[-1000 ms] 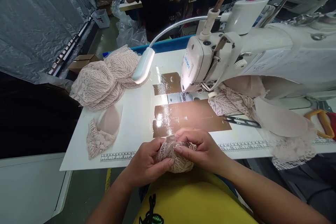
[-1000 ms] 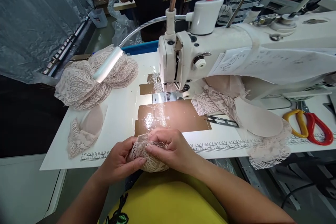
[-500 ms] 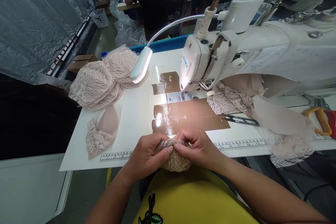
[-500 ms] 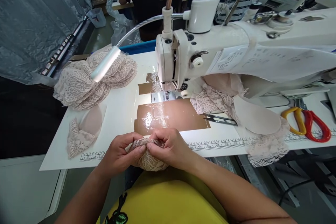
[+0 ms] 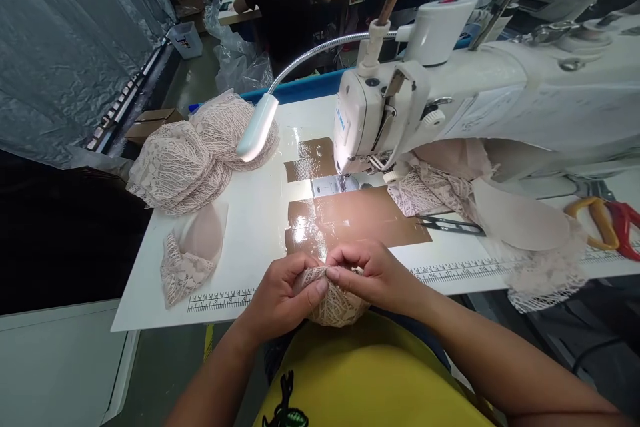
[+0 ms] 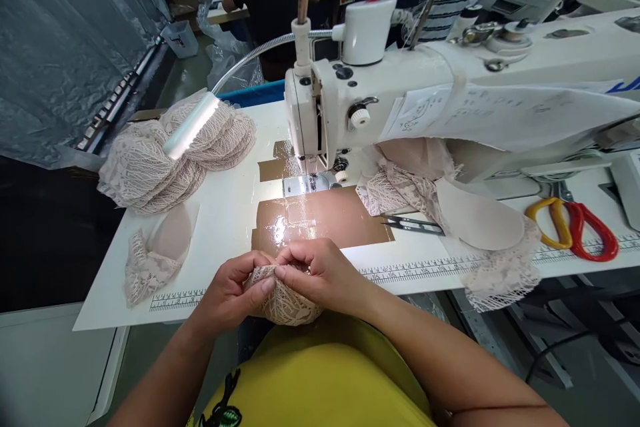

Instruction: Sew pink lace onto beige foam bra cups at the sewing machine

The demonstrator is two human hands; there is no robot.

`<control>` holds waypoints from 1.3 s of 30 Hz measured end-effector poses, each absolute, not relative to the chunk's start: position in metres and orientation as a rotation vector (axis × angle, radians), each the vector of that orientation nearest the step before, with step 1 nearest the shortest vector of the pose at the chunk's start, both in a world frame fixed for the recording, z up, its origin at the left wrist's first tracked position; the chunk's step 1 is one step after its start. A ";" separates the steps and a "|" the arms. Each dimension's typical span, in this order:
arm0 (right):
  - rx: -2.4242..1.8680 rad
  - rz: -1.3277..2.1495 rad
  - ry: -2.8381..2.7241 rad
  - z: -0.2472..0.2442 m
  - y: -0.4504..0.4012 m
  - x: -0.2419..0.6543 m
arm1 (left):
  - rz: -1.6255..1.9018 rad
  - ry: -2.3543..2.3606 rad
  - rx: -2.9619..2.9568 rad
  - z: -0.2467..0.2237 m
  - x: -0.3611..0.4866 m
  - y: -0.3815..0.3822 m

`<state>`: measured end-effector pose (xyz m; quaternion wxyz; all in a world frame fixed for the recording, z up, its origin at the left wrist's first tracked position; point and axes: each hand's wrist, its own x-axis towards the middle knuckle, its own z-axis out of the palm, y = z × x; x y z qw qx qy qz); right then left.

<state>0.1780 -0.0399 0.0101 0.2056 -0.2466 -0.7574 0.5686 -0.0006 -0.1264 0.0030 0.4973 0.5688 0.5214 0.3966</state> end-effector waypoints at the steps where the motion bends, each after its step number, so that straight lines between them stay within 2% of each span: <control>1: -0.687 1.581 -2.106 0.010 -0.040 0.179 | 0.950 1.226 1.357 0.002 -0.001 -0.126; 15: -0.741 1.632 -2.112 0.010 -0.032 0.188 | 0.879 1.187 1.252 0.003 0.004 -0.115; 22: -0.753 1.846 -1.969 0.015 -0.025 0.197 | 0.899 1.023 1.142 0.007 0.003 -0.105; 28: -0.774 1.972 -1.810 0.007 -0.013 0.194 | 1.024 1.026 0.719 -0.005 0.021 -0.094; 34: -1.010 1.699 -1.838 0.006 0.013 0.226 | 1.269 1.352 0.705 0.022 -0.015 -0.081; 37: -1.116 1.496 -1.947 0.015 0.023 0.245 | 1.414 1.745 1.096 0.038 -0.033 -0.066; 39: -1.137 1.370 -2.048 0.023 0.027 0.248 | 1.308 1.935 1.560 0.036 -0.029 -0.049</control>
